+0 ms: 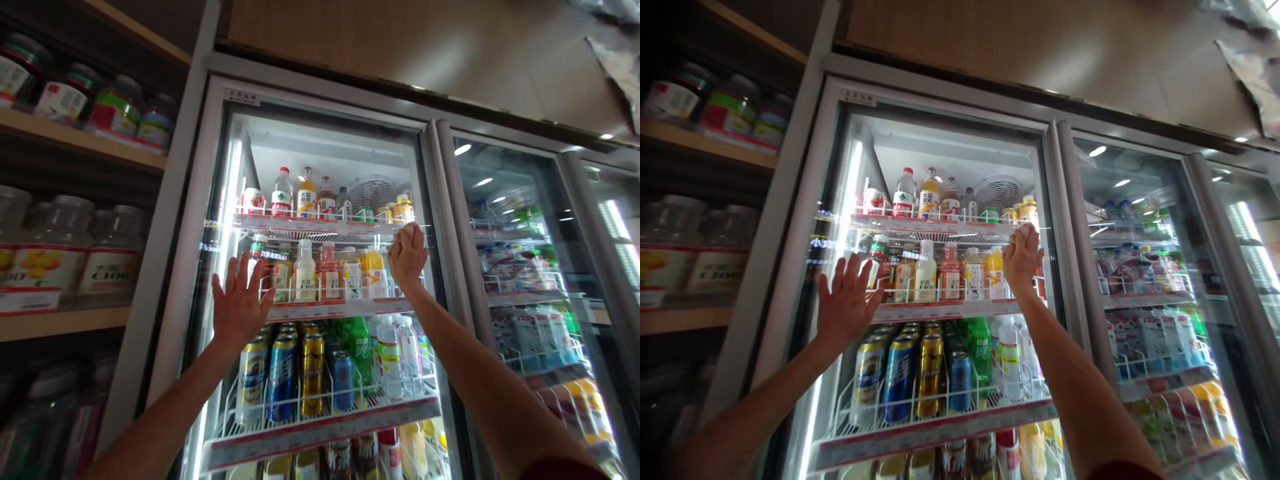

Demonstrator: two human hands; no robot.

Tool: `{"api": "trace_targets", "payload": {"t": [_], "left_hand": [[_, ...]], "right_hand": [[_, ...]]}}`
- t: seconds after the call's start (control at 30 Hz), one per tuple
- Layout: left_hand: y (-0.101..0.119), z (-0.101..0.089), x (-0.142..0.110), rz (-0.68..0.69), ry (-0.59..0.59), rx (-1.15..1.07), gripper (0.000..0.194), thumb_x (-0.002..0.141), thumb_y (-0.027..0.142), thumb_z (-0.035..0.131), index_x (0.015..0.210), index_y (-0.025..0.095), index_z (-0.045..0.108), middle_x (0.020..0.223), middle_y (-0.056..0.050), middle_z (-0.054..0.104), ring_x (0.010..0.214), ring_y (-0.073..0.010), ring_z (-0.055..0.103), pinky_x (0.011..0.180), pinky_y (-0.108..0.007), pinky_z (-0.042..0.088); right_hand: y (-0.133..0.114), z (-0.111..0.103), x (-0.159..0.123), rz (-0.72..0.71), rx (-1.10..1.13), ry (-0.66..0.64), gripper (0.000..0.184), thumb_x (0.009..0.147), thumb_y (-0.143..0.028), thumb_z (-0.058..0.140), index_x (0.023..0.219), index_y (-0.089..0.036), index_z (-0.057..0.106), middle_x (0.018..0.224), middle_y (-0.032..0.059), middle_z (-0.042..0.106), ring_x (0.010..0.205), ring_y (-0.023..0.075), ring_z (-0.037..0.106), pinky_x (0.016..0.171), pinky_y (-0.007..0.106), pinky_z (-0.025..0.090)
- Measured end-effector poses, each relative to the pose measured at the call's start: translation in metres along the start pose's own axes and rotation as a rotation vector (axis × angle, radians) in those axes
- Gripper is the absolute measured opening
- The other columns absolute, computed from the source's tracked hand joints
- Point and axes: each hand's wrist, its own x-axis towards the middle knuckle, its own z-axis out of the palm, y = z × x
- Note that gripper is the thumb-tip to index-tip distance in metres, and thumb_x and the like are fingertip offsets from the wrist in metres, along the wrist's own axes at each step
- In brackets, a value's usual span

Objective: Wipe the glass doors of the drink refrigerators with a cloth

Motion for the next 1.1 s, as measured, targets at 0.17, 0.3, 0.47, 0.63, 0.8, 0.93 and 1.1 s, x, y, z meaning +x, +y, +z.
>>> {"api": "trace_targets", "payload": {"t": [0.17,0.3,0.47,0.63,0.8,0.93,1.1], "left_hand": [[-0.001,0.001,-0.001,0.001,-0.002,0.023,0.06,0.089,0.045,0.034,0.142,0.024,0.016,0.151,-0.008,0.013,0.139,-0.0261,0.007,0.11,-0.054,0.005],[-0.001,0.001,-0.001,0.003,0.004,0.029,0.06,0.089,0.044,0.034,0.142,0.023,0.016,0.151,-0.008,0.014,0.139,-0.0257,0.008,0.111,-0.053,0.005],[0.0,0.0,0.0,0.008,0.006,0.021,0.061,0.089,0.044,0.036,0.142,0.023,0.016,0.151,-0.008,0.014,0.139,-0.0261,0.007,0.111,-0.053,0.004],[0.0,0.001,-0.001,0.002,-0.001,0.017,0.06,0.089,0.044,0.035,0.142,0.024,0.016,0.151,-0.008,0.012,0.139,-0.0259,0.006,0.11,-0.054,0.004],[0.004,0.001,0.0,-0.007,-0.009,0.038,0.058,0.089,0.043,0.033,0.141,0.019,0.022,0.15,-0.011,0.016,0.139,-0.027,0.006,0.11,-0.055,0.005],[0.0,-0.007,0.002,0.011,-0.068,0.08,0.057,0.089,0.044,0.031,0.139,0.016,0.028,0.149,-0.013,0.019,0.139,-0.0283,0.009,0.109,-0.055,0.008],[-0.03,-0.029,0.001,0.018,-0.101,0.124,0.056,0.089,0.044,0.026,0.138,0.016,0.029,0.147,-0.013,0.024,0.137,-0.0261,0.019,0.109,-0.053,0.011]], "right_hand": [[-0.071,0.006,-0.027,-0.656,0.204,-0.187,0.042,0.087,-0.025,0.04,0.129,-0.027,0.045,0.148,-0.0008,0.027,0.138,0.0183,0.016,0.11,0.046,0.019],[-0.047,0.003,-0.011,-0.46,0.202,-0.144,0.04,0.088,-0.025,0.036,0.127,-0.027,0.046,0.147,0.0022,0.031,0.136,0.0197,0.023,0.109,0.051,0.017],[-0.028,0.005,0.007,0.088,0.173,0.02,0.042,0.087,-0.023,0.034,0.126,-0.02,0.048,0.147,0.0103,0.027,0.135,0.0291,0.024,0.102,0.059,0.025],[-0.057,0.003,-0.024,-0.648,0.215,-0.185,0.043,0.087,-0.023,0.039,0.13,-0.031,0.043,0.147,-0.0014,0.031,0.136,0.0186,0.023,0.11,0.048,0.02],[-0.049,0.014,0.014,0.014,0.165,0.039,0.041,0.087,-0.024,0.037,0.126,-0.024,0.047,0.147,0.0072,0.03,0.135,0.0284,0.025,0.101,0.06,0.025],[-0.102,0.018,0.007,-0.35,0.258,-0.08,0.045,0.086,-0.023,0.04,0.132,-0.026,0.041,0.149,0.0032,0.025,0.138,0.0236,0.018,0.106,0.053,0.023],[-0.13,0.016,0.004,-0.719,0.324,-0.172,0.05,0.087,-0.022,0.043,0.135,-0.032,0.034,0.15,-0.0034,0.023,0.139,0.0189,0.014,0.112,0.051,0.013]]}}
